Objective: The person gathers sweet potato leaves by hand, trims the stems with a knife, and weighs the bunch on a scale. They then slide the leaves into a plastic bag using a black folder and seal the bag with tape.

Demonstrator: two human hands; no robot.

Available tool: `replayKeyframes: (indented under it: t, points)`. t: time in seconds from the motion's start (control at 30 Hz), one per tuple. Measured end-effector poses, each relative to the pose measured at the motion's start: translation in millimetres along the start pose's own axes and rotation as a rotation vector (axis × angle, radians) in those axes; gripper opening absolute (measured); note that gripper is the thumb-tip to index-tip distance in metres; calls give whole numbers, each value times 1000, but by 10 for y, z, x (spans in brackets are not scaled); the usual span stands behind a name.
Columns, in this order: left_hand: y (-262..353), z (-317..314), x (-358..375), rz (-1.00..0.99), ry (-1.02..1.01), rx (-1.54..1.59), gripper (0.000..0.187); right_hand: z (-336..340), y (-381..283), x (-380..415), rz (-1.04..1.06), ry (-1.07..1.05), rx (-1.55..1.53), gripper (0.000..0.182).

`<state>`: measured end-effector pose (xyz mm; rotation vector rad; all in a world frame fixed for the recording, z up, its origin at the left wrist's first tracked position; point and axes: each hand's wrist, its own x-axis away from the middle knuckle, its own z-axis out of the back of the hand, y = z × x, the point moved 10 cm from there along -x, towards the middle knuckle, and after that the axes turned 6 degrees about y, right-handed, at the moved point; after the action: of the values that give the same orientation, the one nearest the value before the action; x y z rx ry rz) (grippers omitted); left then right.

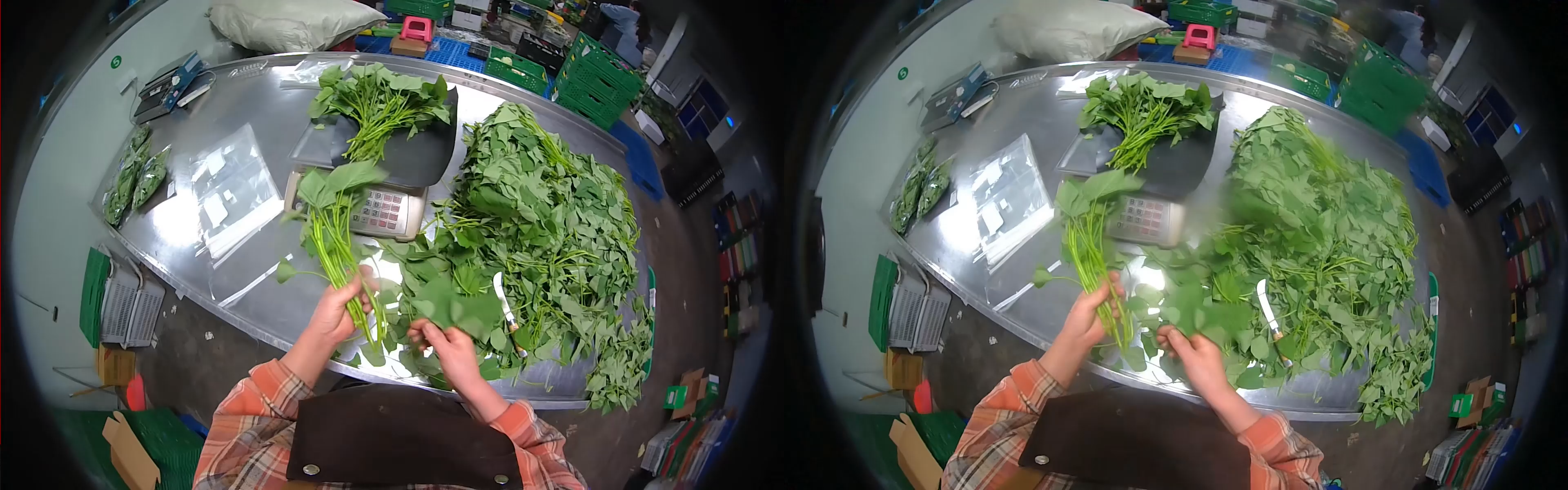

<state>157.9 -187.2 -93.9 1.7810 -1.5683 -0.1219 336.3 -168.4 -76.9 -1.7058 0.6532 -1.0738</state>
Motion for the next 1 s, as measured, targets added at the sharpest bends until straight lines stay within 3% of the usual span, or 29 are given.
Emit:
replayKeyframes:
  t: [0.1, 0.13, 0.27, 0.43, 0.5, 0.53, 0.57, 0.63, 0.67, 0.7, 0.8, 0.83, 0.93, 1.0]
  points:
    - [-43, -177, 101, 9, -97, -93, 34, -273, 280, -161, -148, -176, -121, 38]
    - [-51, -231, 122, 12, -109, -121, 34, -298, 413, -189, -251, -122, -253, 35]
    - [-19, -252, 46, -68, -91, -146, 29, -348, 143, -369, -68, -62, -318, 26]
    - [36, 366, -374, -128, 263, 128, 18, -188, -278, -368, 76, 43, -348, 14]
    - [281, 541, -523, -237, 293, 169, 16, -229, -512, -273, 188, -142, -91, 22]
    - [489, 449, -478, -280, 369, 134, 13, -339, -696, -144, 450, -304, 156, 23]
    - [698, 334, -565, -338, 317, 3, 13, -356, -411, -141, 277, -412, 336, 22]
    - [1058, 171, -702, -442, 221, -256, 11, -292, -2, -190, 36, -365, 287, 25]
    - [1296, 106, -783, -575, 272, -476, 12, -309, -39, -213, 206, -321, 395, 27]
    - [1553, -13, -929, -707, 323, -695, 14, -247, 124, -280, 55, -298, 433, 28]
    - [2205, -904, -1197, -1227, 358, -1138, 18, -107, 366, -362, 91, -273, 456, 30]
    - [2347, -1362, -1107, -1491, 279, -1129, 20, -13, 440, -373, 79, -222, 463, 32]
    - [2586, -1413, -2019, -1282, 625, -1599, 35, 234, 493, -419, 1, -110, 500, 29]
    - [2260, -1313, -2567, -906, 623, -1988, 51, 334, 453, -406, 8, -54, 534, 30]
